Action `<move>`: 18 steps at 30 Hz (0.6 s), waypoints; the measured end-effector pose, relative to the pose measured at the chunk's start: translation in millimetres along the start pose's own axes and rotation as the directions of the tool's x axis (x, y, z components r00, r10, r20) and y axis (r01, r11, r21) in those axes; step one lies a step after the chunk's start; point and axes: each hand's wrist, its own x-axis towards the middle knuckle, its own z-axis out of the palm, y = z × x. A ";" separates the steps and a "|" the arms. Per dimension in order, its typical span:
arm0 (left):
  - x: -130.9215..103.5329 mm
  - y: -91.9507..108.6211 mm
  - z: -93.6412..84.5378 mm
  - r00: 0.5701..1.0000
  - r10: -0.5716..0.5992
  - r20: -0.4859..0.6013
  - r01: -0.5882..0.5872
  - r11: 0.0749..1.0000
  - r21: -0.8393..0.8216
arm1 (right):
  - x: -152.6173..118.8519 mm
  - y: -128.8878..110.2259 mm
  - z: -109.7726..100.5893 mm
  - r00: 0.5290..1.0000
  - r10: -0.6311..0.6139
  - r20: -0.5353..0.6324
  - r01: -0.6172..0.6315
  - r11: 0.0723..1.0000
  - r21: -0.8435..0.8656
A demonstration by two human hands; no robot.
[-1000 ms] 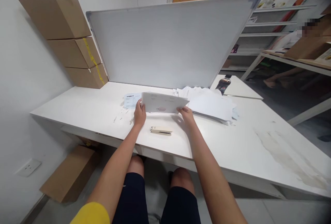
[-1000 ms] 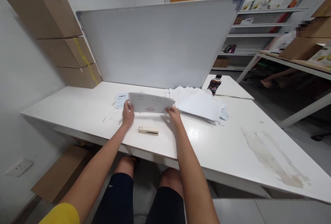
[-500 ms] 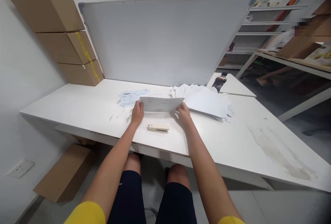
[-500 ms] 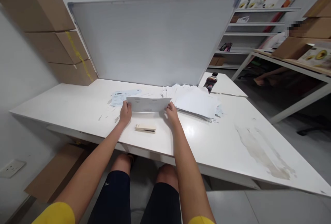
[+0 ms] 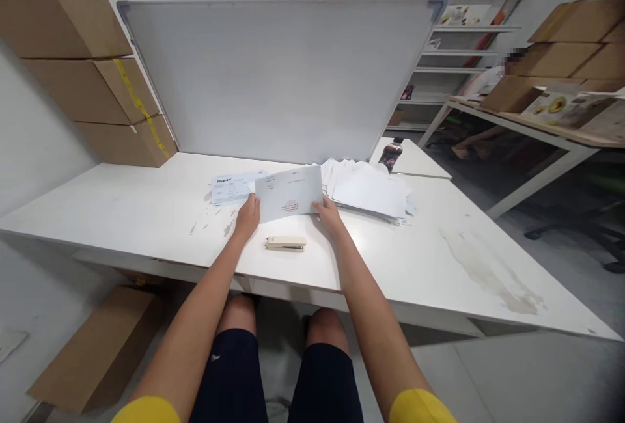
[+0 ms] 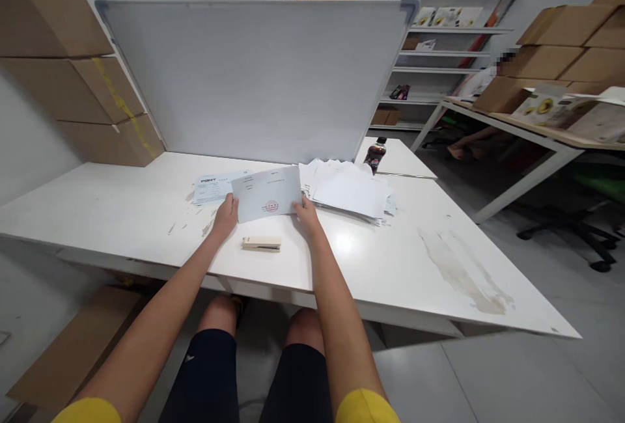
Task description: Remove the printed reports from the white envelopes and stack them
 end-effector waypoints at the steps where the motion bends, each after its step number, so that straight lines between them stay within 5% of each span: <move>1: -0.1 0.2 0.1 1.000 0.008 0.004 -0.008 1.000 0.007 | 0.0 -0.7 0.8 1.000 0.004 -0.016 -0.004 1.000 -0.002; 8: -14.0 13.3 -4.6 0.996 0.091 -0.001 -0.091 0.995 -0.044 | -32.4 -19.3 -7.6 0.972 0.050 -0.231 -0.057 0.998 -0.025; 15: -49.4 33.0 -11.9 0.950 0.307 0.054 -0.303 0.950 -0.075 | -174.9 -51.4 -52.5 0.839 -0.061 -0.541 -0.054 0.979 -0.195; 18: -62.1 50.8 -0.3 0.891 0.413 0.188 -0.410 0.910 -0.056 | -224.6 -50.1 -75.3 0.854 0.078 -0.514 -0.167 0.977 -0.130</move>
